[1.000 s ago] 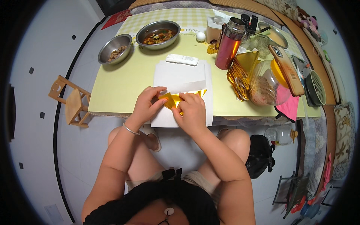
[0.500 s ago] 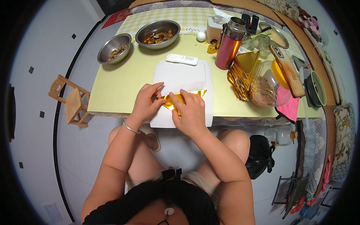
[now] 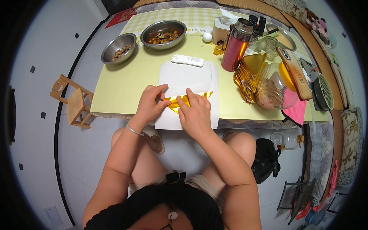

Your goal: The person folds multiple sheets of gold-colored paper into triangular shapes using a white rectangular guide on a table. Each sheet is folded in half, then the corners are folded inward to form a triangle, and the finished pieces are stacked on the table.

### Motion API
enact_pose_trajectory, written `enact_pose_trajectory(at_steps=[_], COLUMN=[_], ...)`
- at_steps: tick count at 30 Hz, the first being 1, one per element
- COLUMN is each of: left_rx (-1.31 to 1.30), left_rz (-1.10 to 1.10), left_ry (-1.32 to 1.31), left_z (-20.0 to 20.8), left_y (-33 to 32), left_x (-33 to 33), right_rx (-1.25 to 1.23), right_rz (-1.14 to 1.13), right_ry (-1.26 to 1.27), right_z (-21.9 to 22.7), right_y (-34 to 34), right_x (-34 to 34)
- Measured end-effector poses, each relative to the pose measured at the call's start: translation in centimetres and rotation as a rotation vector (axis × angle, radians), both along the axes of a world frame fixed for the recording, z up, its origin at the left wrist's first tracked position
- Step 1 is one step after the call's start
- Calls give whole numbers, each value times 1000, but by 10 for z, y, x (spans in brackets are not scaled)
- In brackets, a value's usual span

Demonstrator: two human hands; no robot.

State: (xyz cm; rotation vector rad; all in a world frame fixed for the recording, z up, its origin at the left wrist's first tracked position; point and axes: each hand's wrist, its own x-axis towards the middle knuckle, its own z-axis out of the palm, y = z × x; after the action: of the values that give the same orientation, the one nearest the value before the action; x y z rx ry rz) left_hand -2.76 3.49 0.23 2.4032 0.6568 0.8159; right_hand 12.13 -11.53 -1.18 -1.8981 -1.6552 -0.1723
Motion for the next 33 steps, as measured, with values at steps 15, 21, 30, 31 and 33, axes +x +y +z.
enact_pose_trajectory(at_steps=[15, 21, 30, 31, 33], left_rx=[323, 285, 281, 316, 373], left_rz=[-15, 85, -5, -32, -65], left_ry=[102, 198, 331, 354, 303], left_z=[7, 18, 25, 29, 26], left_y=[-25, -26, -26, -30, -34], left_x=[-2, 18, 34, 33, 31], right_rx=[-29, 90, -26, -30, -6], right_rz=[66, -77, 63, 78, 132], right_ry=[11, 248, -112, -151, -208], right_z=[10, 16, 24, 27, 29], right_y=[-4, 3, 16, 14, 10], right_x=[4, 42, 59, 60, 60])
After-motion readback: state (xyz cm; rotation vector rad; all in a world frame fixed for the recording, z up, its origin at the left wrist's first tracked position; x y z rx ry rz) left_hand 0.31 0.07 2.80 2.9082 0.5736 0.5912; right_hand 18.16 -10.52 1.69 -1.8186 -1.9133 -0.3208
